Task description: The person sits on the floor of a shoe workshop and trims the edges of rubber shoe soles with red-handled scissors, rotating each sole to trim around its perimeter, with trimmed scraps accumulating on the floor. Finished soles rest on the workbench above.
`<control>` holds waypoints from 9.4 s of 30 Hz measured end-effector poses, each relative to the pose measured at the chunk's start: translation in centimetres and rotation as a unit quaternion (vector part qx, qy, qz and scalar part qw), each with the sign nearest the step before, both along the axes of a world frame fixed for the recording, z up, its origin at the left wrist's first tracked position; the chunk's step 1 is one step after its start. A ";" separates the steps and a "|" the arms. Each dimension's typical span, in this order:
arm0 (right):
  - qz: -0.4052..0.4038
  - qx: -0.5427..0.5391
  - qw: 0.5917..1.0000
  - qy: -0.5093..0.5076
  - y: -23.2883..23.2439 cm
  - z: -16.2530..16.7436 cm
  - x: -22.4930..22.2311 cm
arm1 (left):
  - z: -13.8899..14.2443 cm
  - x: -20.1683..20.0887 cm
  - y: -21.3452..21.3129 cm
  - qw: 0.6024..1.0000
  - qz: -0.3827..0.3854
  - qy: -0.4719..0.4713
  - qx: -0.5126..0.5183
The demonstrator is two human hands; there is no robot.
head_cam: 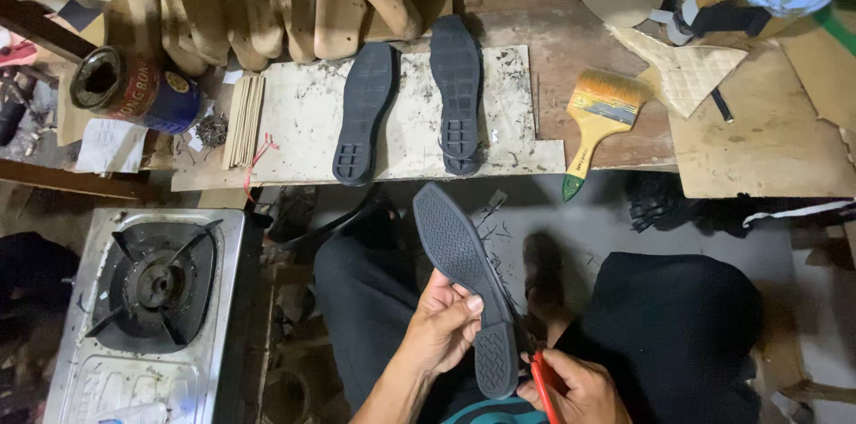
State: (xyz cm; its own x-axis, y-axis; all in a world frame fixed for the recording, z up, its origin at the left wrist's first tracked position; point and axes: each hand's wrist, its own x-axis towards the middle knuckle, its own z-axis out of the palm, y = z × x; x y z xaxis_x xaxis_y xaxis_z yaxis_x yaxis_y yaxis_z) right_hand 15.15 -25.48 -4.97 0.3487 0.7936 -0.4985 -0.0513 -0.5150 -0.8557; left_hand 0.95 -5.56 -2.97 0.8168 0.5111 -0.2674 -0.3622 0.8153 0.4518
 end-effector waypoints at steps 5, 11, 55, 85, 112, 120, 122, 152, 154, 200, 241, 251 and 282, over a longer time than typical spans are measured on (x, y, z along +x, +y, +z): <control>0.002 0.028 1.000 0.005 -0.1 -0.8 0.0 | 0.5 0.3 -0.2 0.998 -0.005 -0.057 0.020; -0.010 0.071 0.995 -0.075 0.2 -1.0 0.1 | 2.2 1.3 -1.5 0.997 -0.008 0.025 -0.079; -0.035 -0.125 0.991 -0.017 0.6 0.0 3.3 | -0.4 -2.1 3.1 0.985 0.056 0.087 0.137; -0.024 -0.216 0.976 -0.014 2.1 1.5 3.0 | 6.6 -0.9 13.7 0.960 -0.002 0.239 0.148; 0.041 -0.246 0.968 -0.036 2.1 0.7 2.7 | 5.6 2.3 22.6 0.321 0.090 0.523 0.784; 0.054 -0.243 0.968 0.026 3.5 1.6 1.9 | 5.1 13.8 18.5 0.403 -0.038 0.513 0.757; 0.036 -0.257 0.966 0.014 3.4 1.6 1.6 | 5.1 14.4 18.4 0.402 -0.066 0.535 0.740; 0.096 -0.135 0.980 -0.109 -0.3 -0.4 3.0 | 1.3 0.6 6.5 0.980 0.093 0.026 0.176; 0.088 -0.109 0.983 -0.122 0.4 0.6 2.7 | 1.6 0.2 5.9 0.980 0.106 0.042 0.163; 0.155 0.017 0.982 -0.106 -1.6 -1.9 2.7 | 0.4 -1.3 5.7 0.981 0.034 0.093 0.164; -0.042 0.048 0.998 0.013 1.0 0.0 0.3 | -0.3 1.5 -0.9 0.998 -0.020 -0.065 -0.014; 0.124 -0.029 0.991 -0.039 0.1 -0.7 2.5 | -1.5 -0.3 2.3 0.995 0.017 0.080 0.053; 0.004 -0.082 0.985 -0.152 4.8 7.2 -0.1 | -4.6 -1.7 0.1 0.990 -0.049 0.084 0.102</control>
State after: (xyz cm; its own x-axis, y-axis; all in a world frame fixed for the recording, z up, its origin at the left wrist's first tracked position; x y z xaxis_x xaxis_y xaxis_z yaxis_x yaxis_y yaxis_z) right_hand 15.03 -20.69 2.23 0.4961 0.7143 -0.4936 0.1988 -0.6468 -0.7363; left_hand -0.72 -5.46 -7.57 0.8175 0.4895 -0.3034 -0.1923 0.7286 0.6574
